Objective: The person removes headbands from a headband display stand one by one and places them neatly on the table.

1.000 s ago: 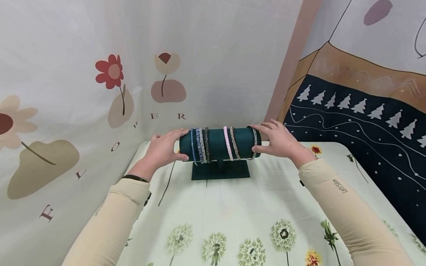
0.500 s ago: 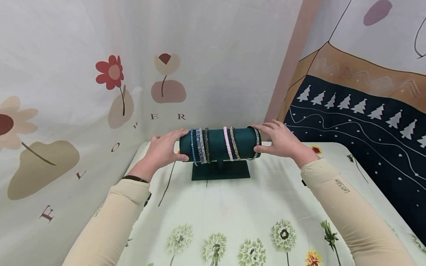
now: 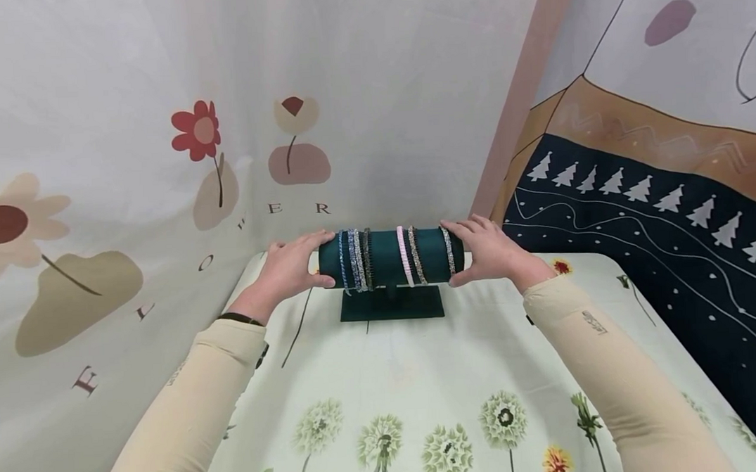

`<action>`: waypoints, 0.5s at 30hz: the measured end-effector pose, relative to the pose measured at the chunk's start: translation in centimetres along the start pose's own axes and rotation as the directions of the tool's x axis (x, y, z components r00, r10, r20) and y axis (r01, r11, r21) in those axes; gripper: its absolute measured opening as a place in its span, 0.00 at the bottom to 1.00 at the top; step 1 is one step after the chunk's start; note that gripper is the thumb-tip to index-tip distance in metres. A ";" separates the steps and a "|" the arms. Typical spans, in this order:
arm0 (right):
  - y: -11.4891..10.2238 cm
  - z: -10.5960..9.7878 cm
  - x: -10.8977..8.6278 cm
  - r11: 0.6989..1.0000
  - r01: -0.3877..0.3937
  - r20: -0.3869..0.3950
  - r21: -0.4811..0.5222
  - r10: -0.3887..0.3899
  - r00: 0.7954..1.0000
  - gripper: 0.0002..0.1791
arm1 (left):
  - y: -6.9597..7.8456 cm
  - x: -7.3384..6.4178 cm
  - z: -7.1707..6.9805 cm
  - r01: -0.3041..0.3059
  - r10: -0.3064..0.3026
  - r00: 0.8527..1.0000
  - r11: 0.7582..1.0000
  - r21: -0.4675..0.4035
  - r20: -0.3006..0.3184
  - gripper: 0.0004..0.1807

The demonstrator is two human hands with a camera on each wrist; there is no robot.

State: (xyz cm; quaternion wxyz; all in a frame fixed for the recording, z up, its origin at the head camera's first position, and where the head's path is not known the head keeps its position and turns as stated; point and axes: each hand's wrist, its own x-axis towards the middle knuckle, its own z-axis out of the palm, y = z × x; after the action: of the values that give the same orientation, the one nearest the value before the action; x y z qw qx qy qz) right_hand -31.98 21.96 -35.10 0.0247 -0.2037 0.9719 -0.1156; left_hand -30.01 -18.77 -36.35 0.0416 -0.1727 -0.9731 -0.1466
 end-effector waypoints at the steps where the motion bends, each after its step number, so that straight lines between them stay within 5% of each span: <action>1: 0.0 0.1 0.1 1.000 -0.001 0.004 0.003 0.001 1.000 0.72 | 0.0 0.0 0.0 0.001 -0.001 1.000 1.000 -0.001 0.000 0.54; 15: 1.1 1.2 0.8 0.999 0.000 -0.031 0.041 0.001 1.000 0.72 | -0.3 0.2 0.3 0.004 -0.004 1.000 1.000 0.004 0.001 0.55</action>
State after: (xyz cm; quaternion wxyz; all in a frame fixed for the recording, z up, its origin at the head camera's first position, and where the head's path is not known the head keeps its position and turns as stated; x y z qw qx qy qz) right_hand -32.97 22.35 -36.55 0.0136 -0.2011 0.9696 -0.1387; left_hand -30.29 -18.85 -36.69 0.0413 -0.1705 -0.9738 -0.1447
